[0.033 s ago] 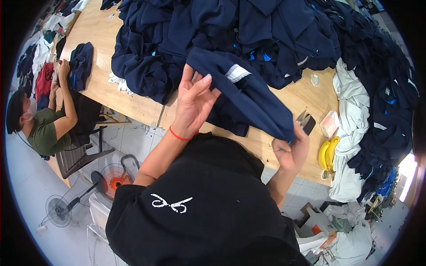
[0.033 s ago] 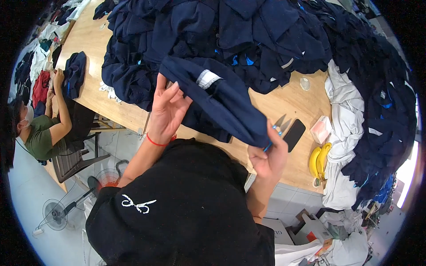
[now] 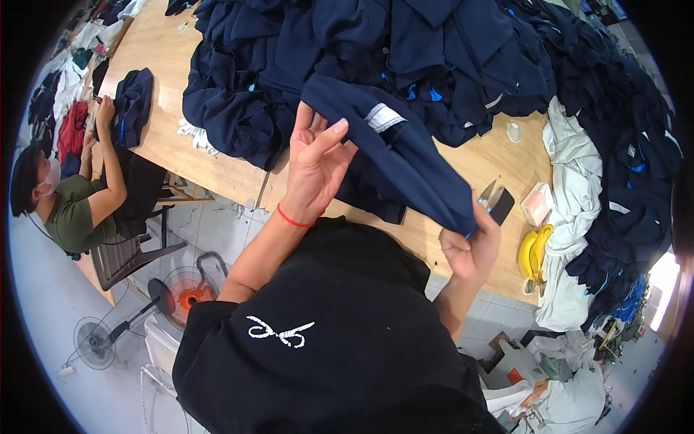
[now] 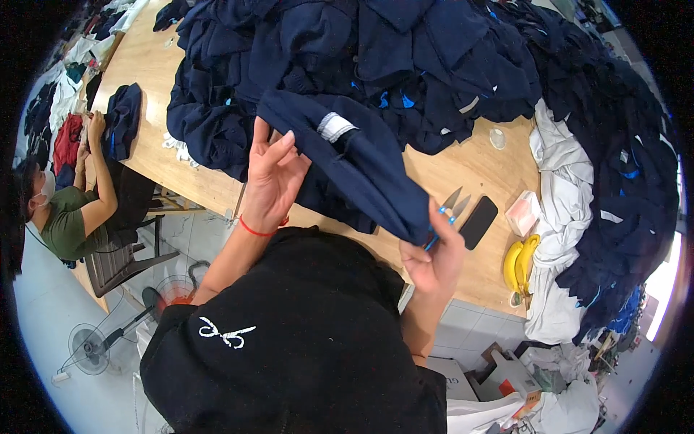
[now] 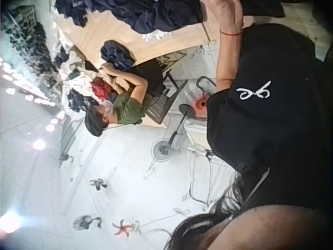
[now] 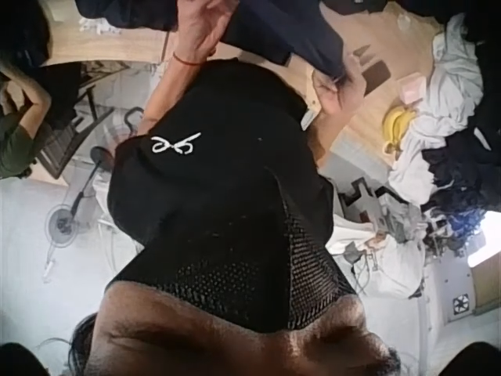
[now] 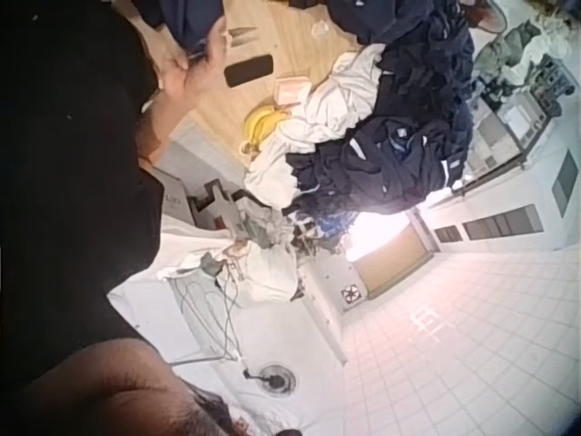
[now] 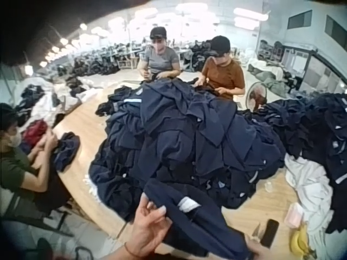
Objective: Trimming loose threads and inspecting dark blue fabric garments at a textile factory workbench.
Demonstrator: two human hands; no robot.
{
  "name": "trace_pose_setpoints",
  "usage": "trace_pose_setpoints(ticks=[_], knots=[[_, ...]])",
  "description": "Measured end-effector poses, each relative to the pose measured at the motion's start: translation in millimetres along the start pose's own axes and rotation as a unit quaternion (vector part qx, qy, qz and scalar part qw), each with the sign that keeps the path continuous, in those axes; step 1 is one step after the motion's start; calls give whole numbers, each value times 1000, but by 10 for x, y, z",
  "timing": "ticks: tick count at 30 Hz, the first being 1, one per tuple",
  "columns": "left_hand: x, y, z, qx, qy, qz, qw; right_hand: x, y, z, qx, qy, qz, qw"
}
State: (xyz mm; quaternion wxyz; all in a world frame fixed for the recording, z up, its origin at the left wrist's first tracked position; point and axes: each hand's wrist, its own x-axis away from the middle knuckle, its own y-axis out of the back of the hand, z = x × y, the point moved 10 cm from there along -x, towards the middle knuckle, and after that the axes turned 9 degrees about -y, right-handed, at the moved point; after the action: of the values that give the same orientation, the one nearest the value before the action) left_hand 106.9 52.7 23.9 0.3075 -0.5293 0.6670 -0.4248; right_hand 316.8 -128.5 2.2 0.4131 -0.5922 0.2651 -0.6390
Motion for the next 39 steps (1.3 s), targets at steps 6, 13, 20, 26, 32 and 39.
trace_pose_setpoints(ticks=[6,13,20,26,32,39], knots=[[-20,-167,-181,-108,-86,33,990,-79,-84,-157,160,24,5,987],[120,-302,-72,-112,-37,70,991,69,-495,256,489,300,-147,806],[204,-403,38,-120,19,86,989,-79,-1025,-345,543,292,53,785],[234,-424,60,-77,37,87,993,-110,-1069,-351,548,342,54,762],[241,-442,112,-42,55,98,993,-158,-1093,-345,535,349,70,766],[294,-422,271,38,135,77,987,-230,-1082,-408,494,310,95,807]])
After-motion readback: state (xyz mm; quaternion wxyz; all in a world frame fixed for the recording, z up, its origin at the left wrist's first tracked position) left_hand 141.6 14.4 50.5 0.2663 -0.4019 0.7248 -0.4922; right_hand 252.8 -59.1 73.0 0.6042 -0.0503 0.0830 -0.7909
